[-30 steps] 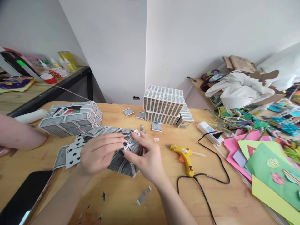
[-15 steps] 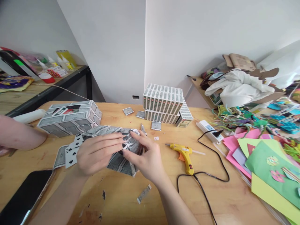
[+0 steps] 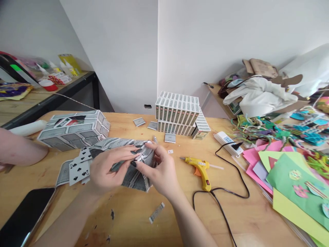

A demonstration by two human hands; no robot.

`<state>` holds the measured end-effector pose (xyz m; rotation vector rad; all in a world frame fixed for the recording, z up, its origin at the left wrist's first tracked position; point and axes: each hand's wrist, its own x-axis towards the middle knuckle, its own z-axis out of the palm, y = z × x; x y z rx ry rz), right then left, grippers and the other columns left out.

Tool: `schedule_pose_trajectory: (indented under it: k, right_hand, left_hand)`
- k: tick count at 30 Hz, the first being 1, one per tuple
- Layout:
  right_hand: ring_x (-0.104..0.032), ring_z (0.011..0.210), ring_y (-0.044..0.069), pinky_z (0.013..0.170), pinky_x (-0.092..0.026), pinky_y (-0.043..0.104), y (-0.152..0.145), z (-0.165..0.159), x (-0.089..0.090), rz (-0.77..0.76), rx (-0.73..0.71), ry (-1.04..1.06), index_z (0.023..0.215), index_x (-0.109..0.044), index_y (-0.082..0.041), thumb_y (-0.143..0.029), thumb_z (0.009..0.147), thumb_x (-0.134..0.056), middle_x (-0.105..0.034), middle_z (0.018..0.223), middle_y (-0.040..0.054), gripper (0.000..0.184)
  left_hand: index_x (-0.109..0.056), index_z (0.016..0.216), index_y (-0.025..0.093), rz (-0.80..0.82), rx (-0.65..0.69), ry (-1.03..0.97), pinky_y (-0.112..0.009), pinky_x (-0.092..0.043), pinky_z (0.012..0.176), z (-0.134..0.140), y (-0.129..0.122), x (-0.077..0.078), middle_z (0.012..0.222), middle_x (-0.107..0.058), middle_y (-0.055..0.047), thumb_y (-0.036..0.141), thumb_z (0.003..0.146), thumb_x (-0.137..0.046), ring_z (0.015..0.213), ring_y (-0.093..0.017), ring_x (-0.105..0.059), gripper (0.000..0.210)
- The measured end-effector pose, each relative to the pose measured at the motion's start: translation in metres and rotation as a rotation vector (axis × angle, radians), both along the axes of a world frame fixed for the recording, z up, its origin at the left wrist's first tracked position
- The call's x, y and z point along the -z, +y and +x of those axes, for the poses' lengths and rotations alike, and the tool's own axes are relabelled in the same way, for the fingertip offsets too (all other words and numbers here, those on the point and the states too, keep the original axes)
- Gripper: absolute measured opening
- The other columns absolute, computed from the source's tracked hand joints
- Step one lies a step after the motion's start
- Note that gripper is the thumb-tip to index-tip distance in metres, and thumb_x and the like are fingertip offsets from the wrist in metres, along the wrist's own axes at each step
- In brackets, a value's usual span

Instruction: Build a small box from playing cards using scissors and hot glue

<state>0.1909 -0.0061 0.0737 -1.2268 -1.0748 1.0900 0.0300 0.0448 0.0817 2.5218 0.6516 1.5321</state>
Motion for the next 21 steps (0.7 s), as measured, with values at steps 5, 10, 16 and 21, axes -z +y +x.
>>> schedule_pose_trajectory:
  k: [5,10,16,21]
  right_hand:
    - [-0.065,0.092,0.02,0.084,-0.052,0.035,0.003,0.003,-0.002,0.005,-0.011,0.026,0.115,-0.057,-0.022,-0.029,0.066,-0.078,-0.069,0.107,0.0061,0.053]
    - [-0.066,0.093,0.022,0.084,-0.052,0.037,0.006,0.008,-0.004,-0.066,-0.012,0.096,0.118,-0.057,-0.02,-0.03,0.063,-0.079,-0.07,0.106,0.0077,0.06]
    - [-0.065,0.098,0.024,0.086,-0.052,0.038,0.005,0.008,-0.008,-0.107,0.026,0.03,0.119,-0.057,-0.016,-0.03,0.063,-0.077,-0.07,0.107,0.0086,0.06]
    - [-0.065,0.099,0.024,0.091,-0.05,0.039,0.003,0.009,-0.013,-0.142,0.046,-0.042,0.118,-0.059,-0.016,-0.024,0.062,-0.075,-0.07,0.109,0.0082,0.059]
  left_hand:
    - [-0.052,0.111,0.015,-0.016,0.066,0.005,-0.05,-0.051,0.097,0.006,-0.007,0.0,0.101,-0.07,-0.011,0.01,0.07,-0.056,0.105,-0.026,-0.066,0.042]
    - [-0.05,0.111,0.016,-0.007,-0.099,-0.003,-0.061,-0.034,0.108,0.023,-0.019,0.009,0.1,-0.07,-0.008,0.011,0.071,-0.063,0.101,-0.026,-0.068,0.043]
    - [-0.056,0.103,0.015,-0.035,-0.165,-0.093,-0.049,-0.048,0.098,0.032,-0.023,0.019,0.103,-0.071,-0.011,0.007,0.07,-0.066,0.102,-0.025,-0.067,0.036]
    - [-0.058,0.101,0.014,-0.069,-0.161,-0.129,-0.046,-0.051,0.094,0.034,-0.025,0.022,0.105,-0.069,-0.014,0.005,0.069,-0.066,0.104,-0.026,-0.065,0.034]
